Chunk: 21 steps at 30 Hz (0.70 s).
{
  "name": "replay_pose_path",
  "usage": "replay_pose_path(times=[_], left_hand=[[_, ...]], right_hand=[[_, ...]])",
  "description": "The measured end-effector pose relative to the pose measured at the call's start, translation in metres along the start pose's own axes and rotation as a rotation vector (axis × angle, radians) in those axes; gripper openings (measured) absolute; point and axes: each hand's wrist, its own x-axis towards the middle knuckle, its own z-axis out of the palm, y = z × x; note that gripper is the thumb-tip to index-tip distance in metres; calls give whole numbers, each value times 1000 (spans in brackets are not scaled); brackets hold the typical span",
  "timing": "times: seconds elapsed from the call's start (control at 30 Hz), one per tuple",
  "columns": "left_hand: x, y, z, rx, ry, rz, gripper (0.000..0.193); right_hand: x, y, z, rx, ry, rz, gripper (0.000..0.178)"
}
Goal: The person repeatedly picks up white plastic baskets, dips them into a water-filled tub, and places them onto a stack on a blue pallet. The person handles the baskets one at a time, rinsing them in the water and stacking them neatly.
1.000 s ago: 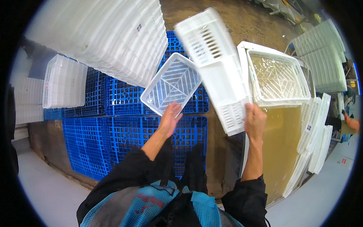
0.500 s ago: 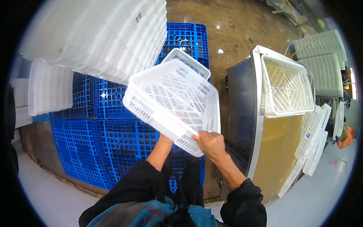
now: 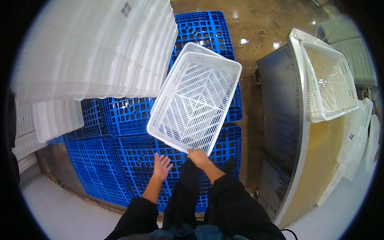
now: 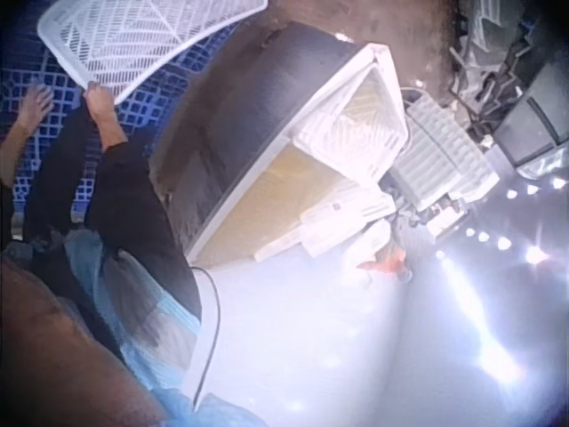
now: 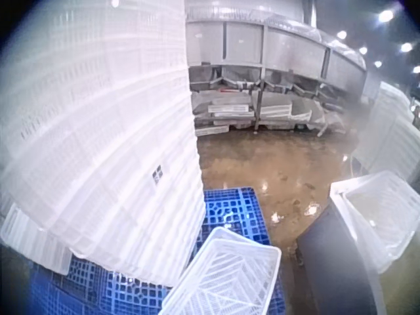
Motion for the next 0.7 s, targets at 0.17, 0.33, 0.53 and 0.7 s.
replay_pose_path(times=[0.17,0.33,0.53,0.7], left_hand=[[67,-11,42,64,-4,-12,79],[123,-26,48,-101,-72,-111,48],[117,-43,51,-176,-38,-3,62],[86,-48,57,-154,71,156,64]], right_hand=[[0,4,5,136,157,-135,24],[2,3,0,110,118,-97,27],[-21,29,-33,304,354,-145,56],[-28,92,-25,884,795,689,69]])
